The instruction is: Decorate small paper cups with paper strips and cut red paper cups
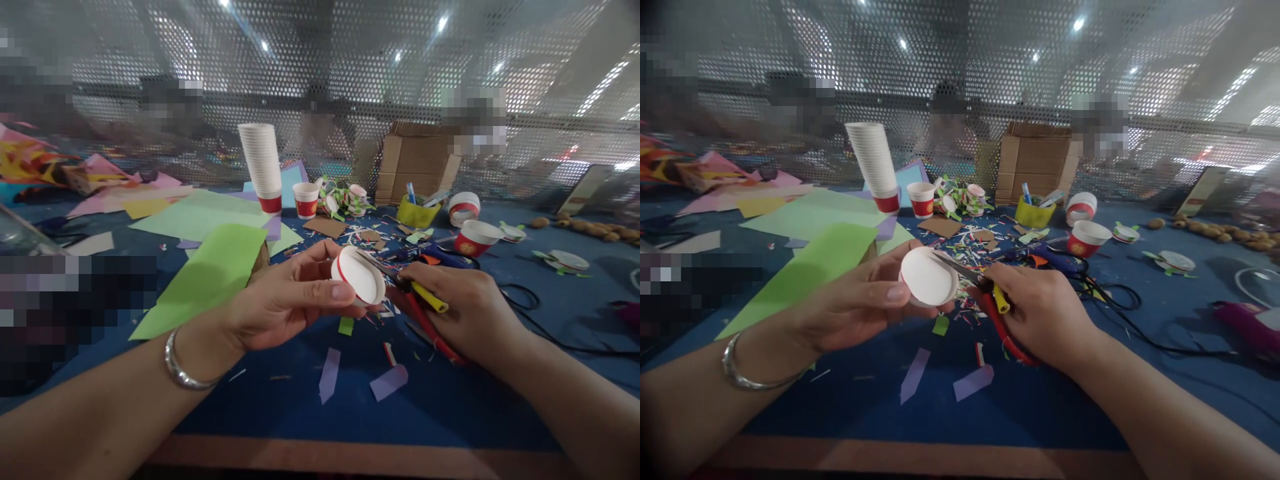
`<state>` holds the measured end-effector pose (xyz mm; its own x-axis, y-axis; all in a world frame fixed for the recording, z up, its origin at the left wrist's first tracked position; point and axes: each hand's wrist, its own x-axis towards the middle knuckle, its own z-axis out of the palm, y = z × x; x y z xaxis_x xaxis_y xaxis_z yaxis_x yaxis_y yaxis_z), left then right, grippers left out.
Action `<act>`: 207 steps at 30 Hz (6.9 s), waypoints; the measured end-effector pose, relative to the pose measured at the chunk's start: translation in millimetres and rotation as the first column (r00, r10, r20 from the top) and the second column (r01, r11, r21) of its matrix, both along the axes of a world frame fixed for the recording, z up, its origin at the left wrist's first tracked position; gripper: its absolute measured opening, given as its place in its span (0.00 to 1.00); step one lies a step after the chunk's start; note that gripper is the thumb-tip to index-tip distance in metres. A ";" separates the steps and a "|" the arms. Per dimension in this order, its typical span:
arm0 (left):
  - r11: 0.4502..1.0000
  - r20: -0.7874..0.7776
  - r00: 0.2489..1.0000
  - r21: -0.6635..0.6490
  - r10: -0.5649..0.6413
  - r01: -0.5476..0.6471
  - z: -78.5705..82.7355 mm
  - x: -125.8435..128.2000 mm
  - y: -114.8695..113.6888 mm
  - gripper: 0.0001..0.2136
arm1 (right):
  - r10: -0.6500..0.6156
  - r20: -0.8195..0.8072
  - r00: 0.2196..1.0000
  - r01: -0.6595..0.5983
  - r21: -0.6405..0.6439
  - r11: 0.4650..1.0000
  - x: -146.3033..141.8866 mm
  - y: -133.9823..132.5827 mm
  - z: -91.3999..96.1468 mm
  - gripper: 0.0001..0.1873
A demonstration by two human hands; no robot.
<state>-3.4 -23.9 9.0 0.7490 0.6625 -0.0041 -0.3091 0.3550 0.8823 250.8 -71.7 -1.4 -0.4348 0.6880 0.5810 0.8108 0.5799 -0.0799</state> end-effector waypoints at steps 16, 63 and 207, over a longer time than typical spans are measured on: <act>0.997 0.012 0.997 0.035 -0.072 0.071 -6.6 0.6 5.0 0.20 | 0.021 0.020 1.000 -0.022 0.077 0.997 -0.2 -0.9 -3.7 0.14; 0.995 0.039 0.998 0.082 -0.052 0.049 -5.5 4.5 -3.3 0.18 | 0.034 0.008 0.999 -0.034 0.069 0.997 -4.2 -2.7 -3.4 0.13; 0.962 0.111 0.956 -0.001 -0.270 0.272 -11.6 -3.4 13.0 0.15 | -0.011 0.060 0.998 0.010 0.018 1.000 5.5 -4.2 -17.3 0.17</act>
